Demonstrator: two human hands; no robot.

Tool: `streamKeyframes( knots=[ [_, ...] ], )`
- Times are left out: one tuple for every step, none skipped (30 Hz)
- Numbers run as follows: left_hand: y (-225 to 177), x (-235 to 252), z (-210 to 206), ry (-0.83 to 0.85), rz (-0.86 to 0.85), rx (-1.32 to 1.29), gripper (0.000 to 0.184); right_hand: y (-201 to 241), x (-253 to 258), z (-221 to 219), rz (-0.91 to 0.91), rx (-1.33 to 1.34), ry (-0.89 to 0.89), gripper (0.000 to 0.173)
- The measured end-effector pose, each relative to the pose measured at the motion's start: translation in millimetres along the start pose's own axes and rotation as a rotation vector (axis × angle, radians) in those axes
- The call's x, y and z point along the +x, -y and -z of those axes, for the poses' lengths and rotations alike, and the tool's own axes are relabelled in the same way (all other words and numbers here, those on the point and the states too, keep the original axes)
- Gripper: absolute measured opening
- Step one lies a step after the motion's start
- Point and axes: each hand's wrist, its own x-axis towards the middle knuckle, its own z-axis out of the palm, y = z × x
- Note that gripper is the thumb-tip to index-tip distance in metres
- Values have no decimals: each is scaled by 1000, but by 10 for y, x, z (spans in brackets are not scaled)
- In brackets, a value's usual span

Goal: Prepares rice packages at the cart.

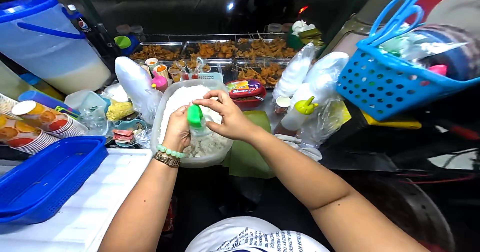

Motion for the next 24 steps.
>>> streamKeyframes(
  knots=[
    [-17, 0, 13, 13, 6, 107, 17, -12, 6, 42, 73, -27, 23, 56],
    [-22, -2, 15, 20, 2, 214, 19, -10, 15, 81, 142, -76, 55, 49],
    [-22, -5, 13, 20, -11, 316, 24, 1, 26, 110, 210, -155, 76, 39],
    [-16, 0, 22, 10, -46, 434, 29, 4, 37, 125, 279, -239, 72, 32],
    [-22, 16, 45, -18, -106, 572, 33, -6, 50, 137, 334, -305, 42, 26],
    [-47, 50, 84, -67, -173, 694, 38, -20, 67, 147, 358, -342, -20, 21],
    [-96, 109, 141, -130, -214, 761, 41, -32, 84, 163, 342, -359, -106, 20],
    [-150, 203, 205, -217, -209, 734, 44, -30, 102, 185, 278, -372, -206, 19],
    [-161, 293, 285, -318, -206, 645, 46, -17, 126, 210, 171, -381, -309, 20],
    [-165, 353, 363, -409, -202, 552, 46, 0, 167, 242, 28, -370, -383, 21],
    [-177, 375, 439, -466, -203, 465, 45, 8, 223, 276, -148, -332, -403, 22],
    [-197, 366, 507, -485, -210, 378, 44, -8, 296, 304, -351, -271, -372, 23],
    [-221, 340, 556, -476, -222, 304, 41, -68, 382, 314, -543, -205, -314, 23],
    [-245, 305, 586, -449, -239, 240, 38, -173, 464, 287, -695, -143, -260, 25],
    [-267, 264, 602, -417, -255, 194, 36, -307, 523, 223, -799, -89, -214, 30],
    [-288, 225, 612, -384, -267, 178, 33, -464, 560, 131, -855, -44, -167, 36],
    [-298, 201, 623, -355, -284, 183, 30, -614, 577, 30, -870, -26, -105, 47],
    [-301, 178, 637, -320, -307, 191, 29, -685, 586, -44, -859, -29, -52, 61],
    [-304, 153, 650, -285, -337, 205, 27, -653, 590, -71, -821, -78, -8, 74],
    [-308, 123, 668, -250, -367, 222, 26, -581, 592, -89, -739, -113, -13, 78],
    [-311, 89, 679, -213, -390, 238, 24, -484, 595, -107, -630, -103, -50, 76],
    [-302, 46, 674, -173, -403, 248, 23, -364, 595, -125, -539, -47, -60, 72],
    [-277, -13, 652, -131, -408, 259, 23, -232, 574, -154, -486, 65, -12, 69],
    [-241, -55, 616, -92, -420, 266, 23, -116, 533, -196, -458, 197, 79, 68]
  ],
)
